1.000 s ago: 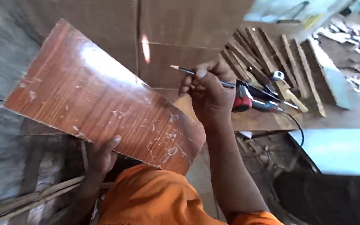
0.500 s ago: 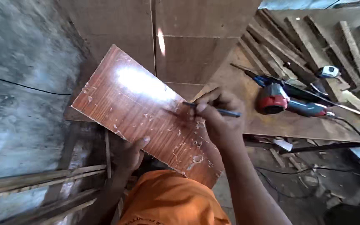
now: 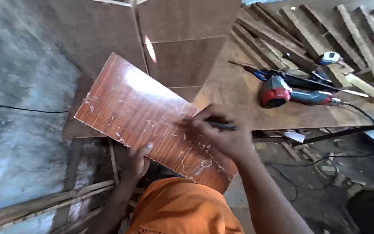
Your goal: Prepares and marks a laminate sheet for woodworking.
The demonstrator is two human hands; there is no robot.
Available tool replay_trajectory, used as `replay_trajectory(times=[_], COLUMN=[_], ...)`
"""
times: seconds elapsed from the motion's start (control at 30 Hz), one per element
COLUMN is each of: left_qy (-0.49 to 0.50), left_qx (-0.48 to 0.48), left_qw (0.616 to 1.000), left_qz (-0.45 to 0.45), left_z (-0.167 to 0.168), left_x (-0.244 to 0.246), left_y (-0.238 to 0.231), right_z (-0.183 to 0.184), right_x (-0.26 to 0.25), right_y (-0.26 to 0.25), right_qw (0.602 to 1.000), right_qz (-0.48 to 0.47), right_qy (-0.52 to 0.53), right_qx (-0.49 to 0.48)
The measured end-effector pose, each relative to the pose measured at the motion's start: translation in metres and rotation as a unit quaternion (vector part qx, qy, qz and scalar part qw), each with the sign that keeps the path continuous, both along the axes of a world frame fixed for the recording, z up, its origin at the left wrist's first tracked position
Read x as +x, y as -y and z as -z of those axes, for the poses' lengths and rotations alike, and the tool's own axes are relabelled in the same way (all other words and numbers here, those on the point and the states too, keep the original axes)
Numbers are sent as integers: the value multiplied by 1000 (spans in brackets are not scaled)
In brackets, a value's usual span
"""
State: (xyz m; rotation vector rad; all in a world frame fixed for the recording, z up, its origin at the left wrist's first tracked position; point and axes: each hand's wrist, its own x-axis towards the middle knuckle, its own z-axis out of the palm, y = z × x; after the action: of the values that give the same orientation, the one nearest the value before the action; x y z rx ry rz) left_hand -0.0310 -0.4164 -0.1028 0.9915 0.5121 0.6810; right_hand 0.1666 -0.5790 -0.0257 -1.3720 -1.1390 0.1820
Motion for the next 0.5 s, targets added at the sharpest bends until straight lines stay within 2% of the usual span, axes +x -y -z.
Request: replay_trajectory(times=[0.1, 0.2, 0.33, 0.5], left_qy=[26, 45, 73, 87], left_qx=[-21, -37, -48, -71], left_qw=[999, 997, 992, 987], left_qz=[22, 49, 93, 119], left_z=[11, 15, 16, 14], left_x=[1, 5, 13, 16], left_y=[-7, -11, -10, 2], right_z=[-1, 4, 15, 30], right_x=[24, 31, 17, -5], right_y=[48, 93, 131, 157], right_qw=[982, 958, 947, 957], right_qz=[118, 209, 248, 221], right_qy=[-103, -131, -142, -129], right_qx=[102, 145, 145, 136])
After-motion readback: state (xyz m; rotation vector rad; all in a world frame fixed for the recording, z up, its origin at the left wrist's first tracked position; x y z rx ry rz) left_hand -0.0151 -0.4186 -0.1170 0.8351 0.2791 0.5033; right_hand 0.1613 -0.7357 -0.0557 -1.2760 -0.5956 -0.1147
